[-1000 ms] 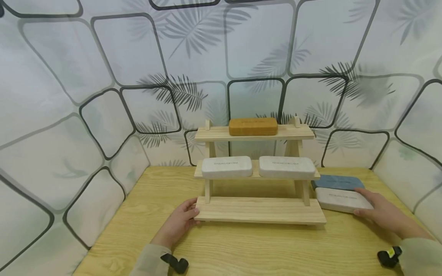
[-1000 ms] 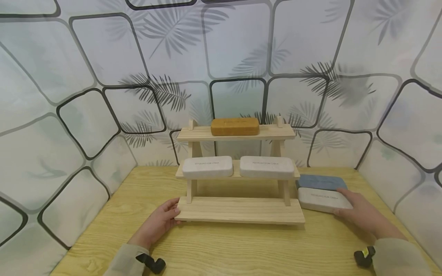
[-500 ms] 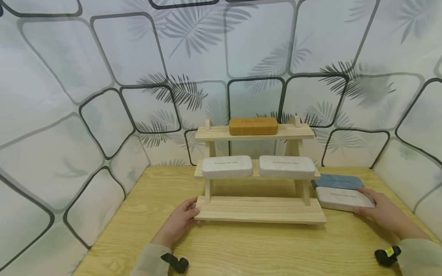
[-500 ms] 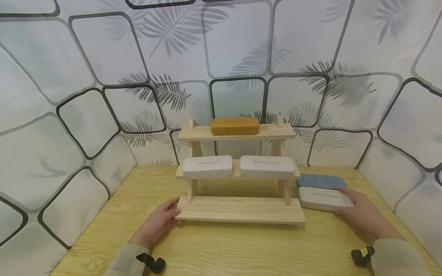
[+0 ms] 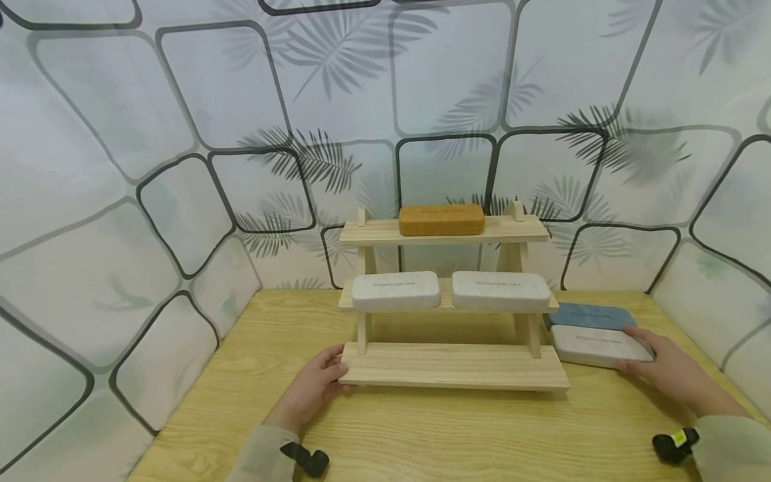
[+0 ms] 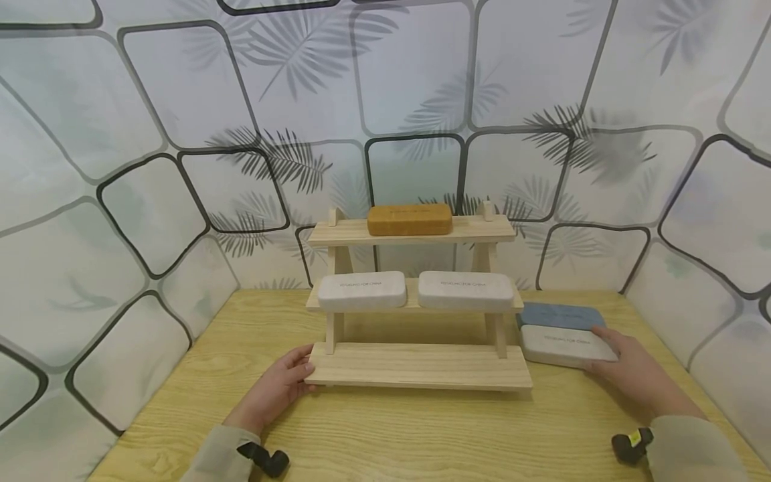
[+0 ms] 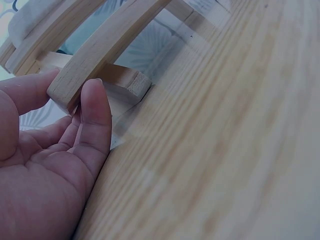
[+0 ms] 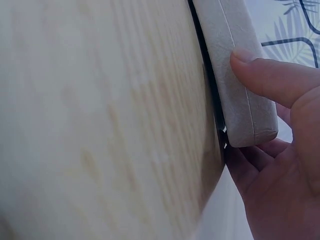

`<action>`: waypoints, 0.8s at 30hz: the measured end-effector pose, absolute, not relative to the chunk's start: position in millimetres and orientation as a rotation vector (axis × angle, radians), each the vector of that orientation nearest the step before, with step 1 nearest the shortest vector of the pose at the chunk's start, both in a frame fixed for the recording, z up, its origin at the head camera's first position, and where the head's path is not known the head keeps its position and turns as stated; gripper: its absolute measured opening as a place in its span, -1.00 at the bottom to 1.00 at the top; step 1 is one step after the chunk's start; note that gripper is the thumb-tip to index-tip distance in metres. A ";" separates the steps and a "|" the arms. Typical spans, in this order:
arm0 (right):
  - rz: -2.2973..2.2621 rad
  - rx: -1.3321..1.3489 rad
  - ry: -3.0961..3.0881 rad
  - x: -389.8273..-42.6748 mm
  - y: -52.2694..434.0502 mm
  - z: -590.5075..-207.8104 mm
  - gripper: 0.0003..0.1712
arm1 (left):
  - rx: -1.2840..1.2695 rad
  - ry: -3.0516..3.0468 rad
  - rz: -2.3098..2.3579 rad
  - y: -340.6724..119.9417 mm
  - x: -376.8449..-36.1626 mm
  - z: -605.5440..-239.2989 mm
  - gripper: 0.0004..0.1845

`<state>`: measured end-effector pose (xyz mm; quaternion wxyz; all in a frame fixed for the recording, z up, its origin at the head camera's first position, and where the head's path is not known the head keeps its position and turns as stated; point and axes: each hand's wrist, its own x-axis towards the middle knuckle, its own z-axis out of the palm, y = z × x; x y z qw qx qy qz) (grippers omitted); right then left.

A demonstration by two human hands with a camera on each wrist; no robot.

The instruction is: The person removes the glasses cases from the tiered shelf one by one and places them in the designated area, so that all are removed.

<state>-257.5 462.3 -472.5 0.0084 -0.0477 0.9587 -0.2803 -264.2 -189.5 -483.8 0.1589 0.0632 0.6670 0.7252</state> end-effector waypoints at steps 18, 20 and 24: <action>-0.886 -0.193 3.003 -260.5 463.4 -474.4 0.01 | 0.174 1.926 2.049 -187.8 -264.4 -481.8 -0.34; -0.873 -0.181 3.002 -260.8 463.2 -474.7 0.02 | 0.176 1.930 2.047 -187.9 -264.0 -481.6 -0.34; -0.840 -0.160 3.005 -261.8 462.4 -474.7 0.05 | 0.177 1.938 2.045 -188.1 -263.7 -481.4 -0.35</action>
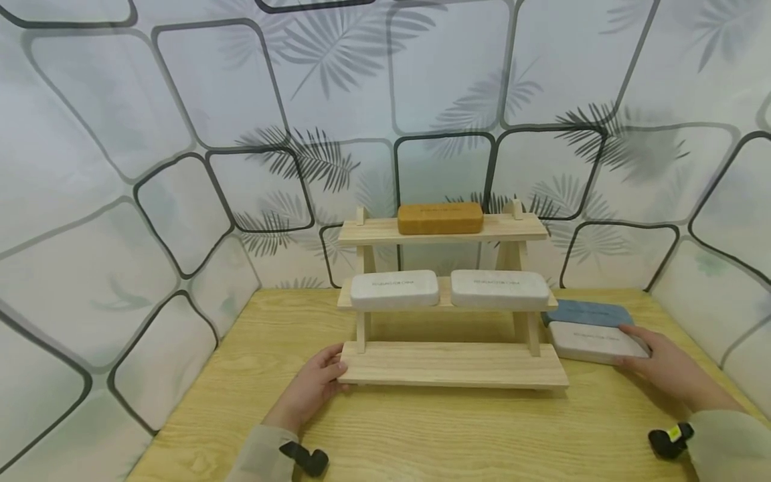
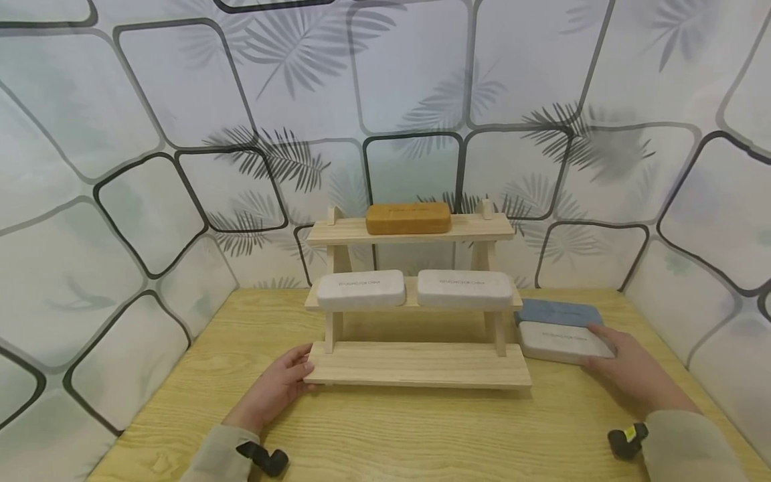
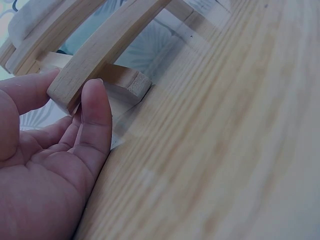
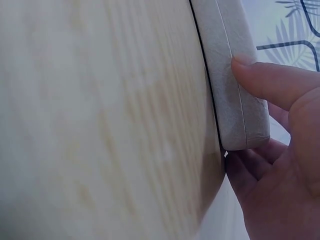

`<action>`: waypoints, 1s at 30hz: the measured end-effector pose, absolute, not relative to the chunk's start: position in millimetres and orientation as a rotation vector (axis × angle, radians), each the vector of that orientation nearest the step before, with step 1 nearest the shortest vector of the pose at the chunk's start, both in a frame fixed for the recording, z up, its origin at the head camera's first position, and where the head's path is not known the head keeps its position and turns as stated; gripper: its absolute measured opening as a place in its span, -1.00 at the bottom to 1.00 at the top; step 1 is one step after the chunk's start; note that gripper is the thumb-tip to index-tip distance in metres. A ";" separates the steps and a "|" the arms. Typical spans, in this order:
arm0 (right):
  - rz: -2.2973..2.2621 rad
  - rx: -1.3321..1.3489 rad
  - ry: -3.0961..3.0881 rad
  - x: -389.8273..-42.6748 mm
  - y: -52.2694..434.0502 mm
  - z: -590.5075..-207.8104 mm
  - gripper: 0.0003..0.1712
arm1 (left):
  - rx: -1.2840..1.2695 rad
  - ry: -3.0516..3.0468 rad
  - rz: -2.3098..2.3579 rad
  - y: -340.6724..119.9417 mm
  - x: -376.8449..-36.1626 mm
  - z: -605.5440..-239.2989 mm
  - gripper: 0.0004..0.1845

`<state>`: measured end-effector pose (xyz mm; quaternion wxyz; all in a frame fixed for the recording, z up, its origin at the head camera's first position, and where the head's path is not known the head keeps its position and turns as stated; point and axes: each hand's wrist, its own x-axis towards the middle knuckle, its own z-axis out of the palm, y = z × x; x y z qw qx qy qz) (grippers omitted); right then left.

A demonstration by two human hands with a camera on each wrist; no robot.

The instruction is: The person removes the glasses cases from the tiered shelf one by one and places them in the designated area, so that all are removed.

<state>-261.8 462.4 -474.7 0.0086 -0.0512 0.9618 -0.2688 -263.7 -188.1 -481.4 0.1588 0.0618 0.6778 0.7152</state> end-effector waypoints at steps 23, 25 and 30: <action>-0.790 -0.154 3.033 -262.6 454.0 -470.4 0.05 | 0.177 1.944 2.039 -188.0 -264.2 -482.0 -0.35; -0.794 -0.155 3.035 -261.9 452.1 -469.1 0.03 | 0.170 1.943 2.039 -187.9 -263.9 -481.8 -0.35; -0.826 -0.141 3.017 -259.7 450.1 -467.0 0.04 | 0.166 1.955 2.039 -187.6 -263.5 -481.9 -0.35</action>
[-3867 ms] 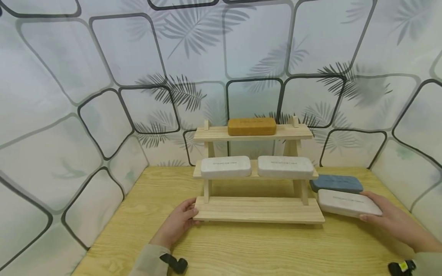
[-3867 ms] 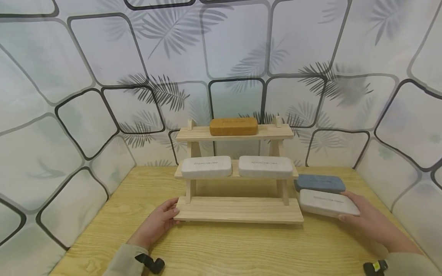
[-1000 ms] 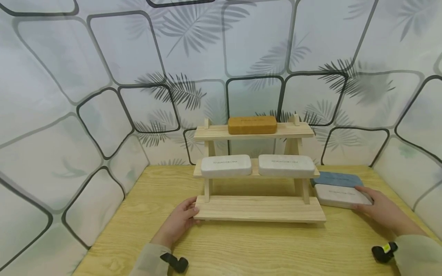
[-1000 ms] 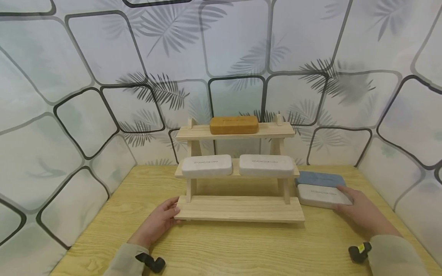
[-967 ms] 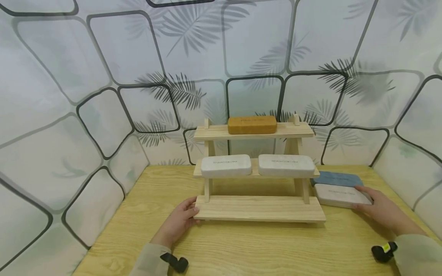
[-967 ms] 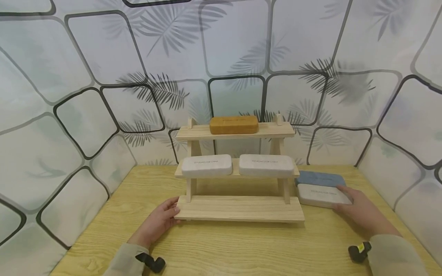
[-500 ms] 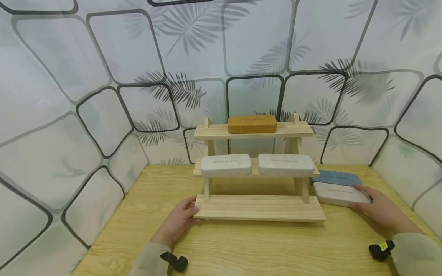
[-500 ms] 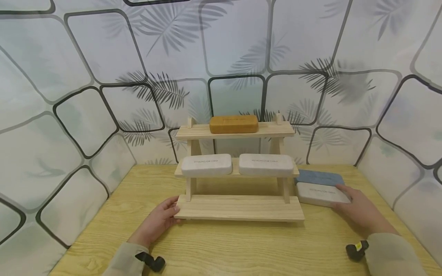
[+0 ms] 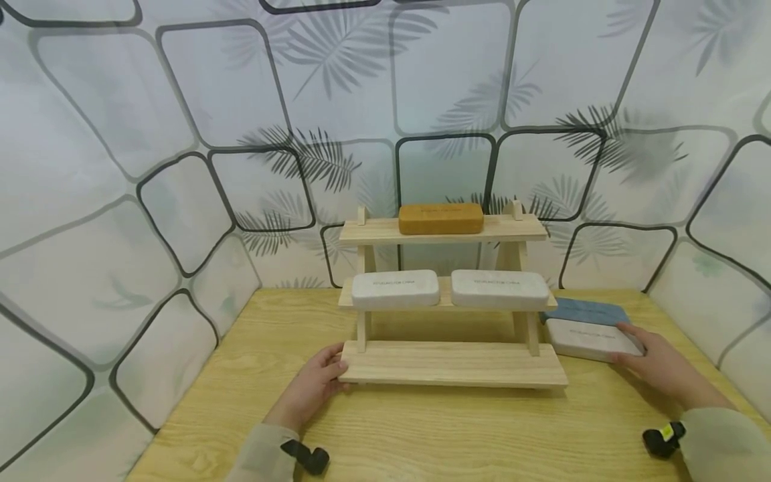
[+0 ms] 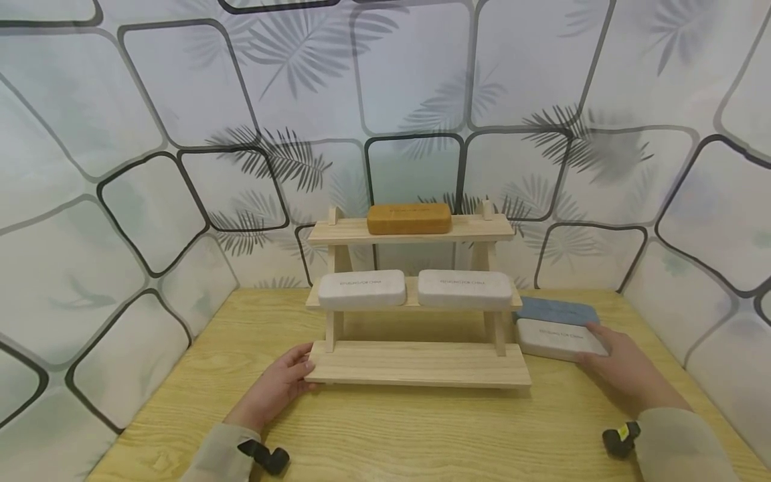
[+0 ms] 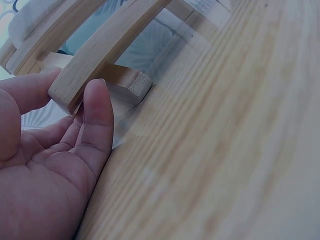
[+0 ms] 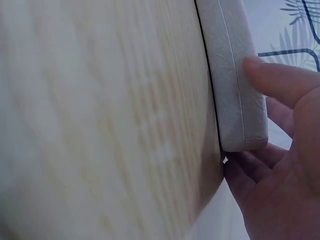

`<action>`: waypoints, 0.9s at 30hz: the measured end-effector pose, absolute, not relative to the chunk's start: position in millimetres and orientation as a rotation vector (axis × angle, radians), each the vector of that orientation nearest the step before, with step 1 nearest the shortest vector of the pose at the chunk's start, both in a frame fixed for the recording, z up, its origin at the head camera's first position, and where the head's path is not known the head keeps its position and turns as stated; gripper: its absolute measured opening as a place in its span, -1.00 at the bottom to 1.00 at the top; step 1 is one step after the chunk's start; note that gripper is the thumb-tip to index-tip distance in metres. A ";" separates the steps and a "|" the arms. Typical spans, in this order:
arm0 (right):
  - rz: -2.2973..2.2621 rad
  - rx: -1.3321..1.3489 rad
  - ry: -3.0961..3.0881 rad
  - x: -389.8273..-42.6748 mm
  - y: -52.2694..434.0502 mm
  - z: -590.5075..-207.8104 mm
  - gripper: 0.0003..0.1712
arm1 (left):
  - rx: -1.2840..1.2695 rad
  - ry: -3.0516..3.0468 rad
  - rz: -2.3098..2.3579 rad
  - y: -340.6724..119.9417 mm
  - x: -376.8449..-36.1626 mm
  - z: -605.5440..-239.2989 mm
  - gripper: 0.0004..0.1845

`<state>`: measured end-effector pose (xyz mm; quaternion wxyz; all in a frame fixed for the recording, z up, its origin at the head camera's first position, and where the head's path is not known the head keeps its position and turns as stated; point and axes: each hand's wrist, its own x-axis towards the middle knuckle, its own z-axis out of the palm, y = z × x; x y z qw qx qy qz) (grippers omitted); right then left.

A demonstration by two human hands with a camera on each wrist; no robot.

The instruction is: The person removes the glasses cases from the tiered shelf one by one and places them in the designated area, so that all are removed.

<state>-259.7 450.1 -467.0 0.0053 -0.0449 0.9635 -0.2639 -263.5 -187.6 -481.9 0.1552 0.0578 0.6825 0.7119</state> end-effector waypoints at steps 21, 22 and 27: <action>-1.001 -0.273 3.030 -247.7 429.5 -437.7 -0.13 | 0.193 1.957 2.031 -188.7 -262.2 -480.7 -0.33; -1.011 -0.279 3.025 -247.4 427.5 -435.9 -0.13 | 0.193 1.958 2.030 -188.7 -262.2 -480.8 -0.33; -1.049 -0.306 3.015 -244.3 417.0 -426.4 -0.13 | 0.195 1.957 2.028 -188.5 -262.8 -481.3 -0.34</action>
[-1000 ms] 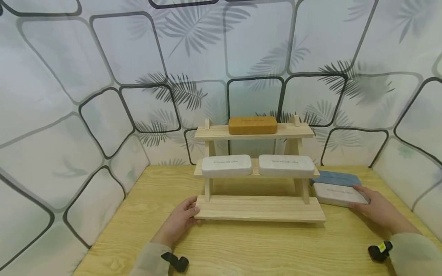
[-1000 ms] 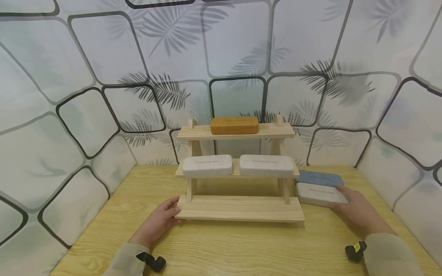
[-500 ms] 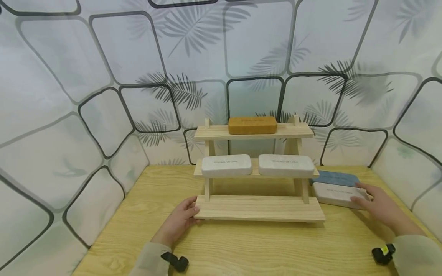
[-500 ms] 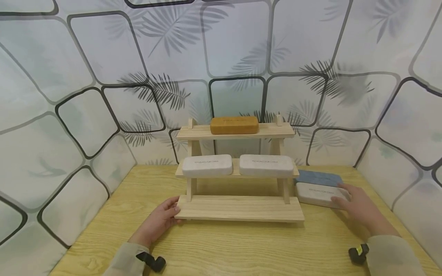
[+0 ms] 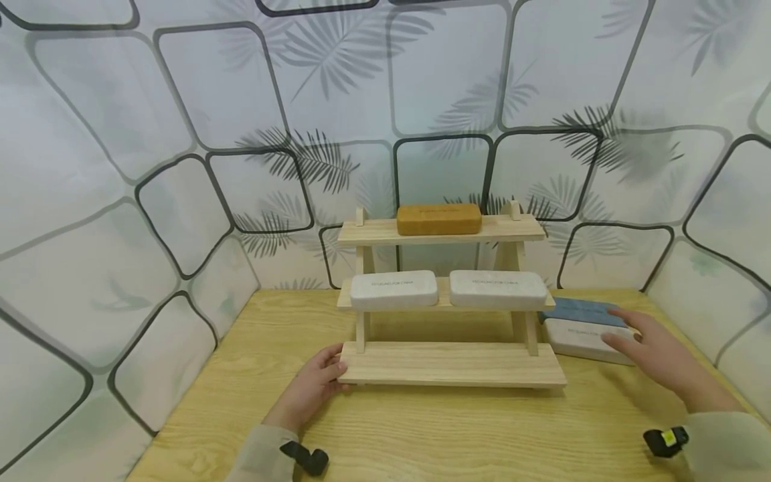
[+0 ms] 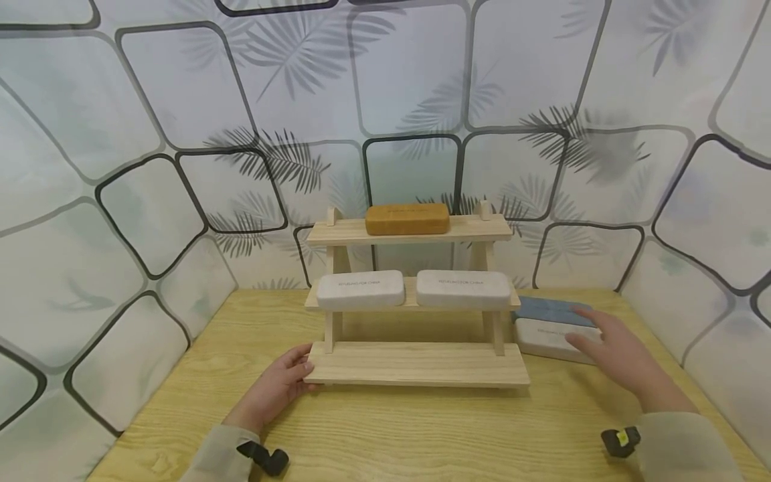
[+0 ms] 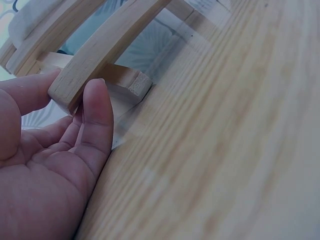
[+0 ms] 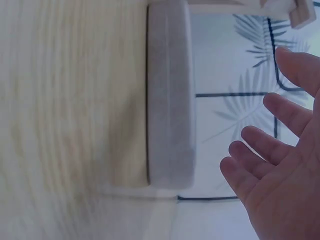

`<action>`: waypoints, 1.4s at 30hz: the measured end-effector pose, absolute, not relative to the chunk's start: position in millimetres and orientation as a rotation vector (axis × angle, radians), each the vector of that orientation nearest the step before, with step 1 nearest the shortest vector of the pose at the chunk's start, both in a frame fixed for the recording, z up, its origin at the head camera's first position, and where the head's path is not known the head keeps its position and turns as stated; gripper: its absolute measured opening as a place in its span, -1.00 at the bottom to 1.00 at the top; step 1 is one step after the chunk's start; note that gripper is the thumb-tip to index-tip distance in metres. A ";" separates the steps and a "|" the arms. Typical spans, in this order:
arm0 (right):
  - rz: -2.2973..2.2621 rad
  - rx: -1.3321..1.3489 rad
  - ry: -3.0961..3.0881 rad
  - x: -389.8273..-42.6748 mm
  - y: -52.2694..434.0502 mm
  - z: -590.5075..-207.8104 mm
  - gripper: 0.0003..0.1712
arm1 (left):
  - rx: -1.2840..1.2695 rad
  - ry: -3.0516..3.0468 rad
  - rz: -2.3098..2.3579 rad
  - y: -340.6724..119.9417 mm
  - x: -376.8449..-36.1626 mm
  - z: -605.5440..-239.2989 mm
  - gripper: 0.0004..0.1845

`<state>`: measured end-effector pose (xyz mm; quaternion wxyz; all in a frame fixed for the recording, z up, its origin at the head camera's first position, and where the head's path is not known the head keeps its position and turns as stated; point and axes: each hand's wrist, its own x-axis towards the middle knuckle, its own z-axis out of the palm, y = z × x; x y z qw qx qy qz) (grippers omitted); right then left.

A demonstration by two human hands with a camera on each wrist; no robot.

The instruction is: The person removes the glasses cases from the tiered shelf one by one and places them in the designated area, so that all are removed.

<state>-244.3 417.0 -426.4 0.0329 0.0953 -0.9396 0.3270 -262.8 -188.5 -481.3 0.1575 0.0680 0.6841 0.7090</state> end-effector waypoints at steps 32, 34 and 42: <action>0.995 0.438 -2.813 -224.9 357.1 -389.4 -0.17 | 0.185 1.954 2.037 -189.0 -262.2 -483.2 -0.34; 1.003 0.452 -2.799 -223.8 354.7 -387.7 -0.19 | 0.183 1.958 2.035 -188.8 -262.1 -482.9 -0.34; 0.996 0.489 -2.789 -222.8 344.5 -379.6 -0.21 | 0.177 1.966 2.033 -187.6 -262.7 -481.3 -0.36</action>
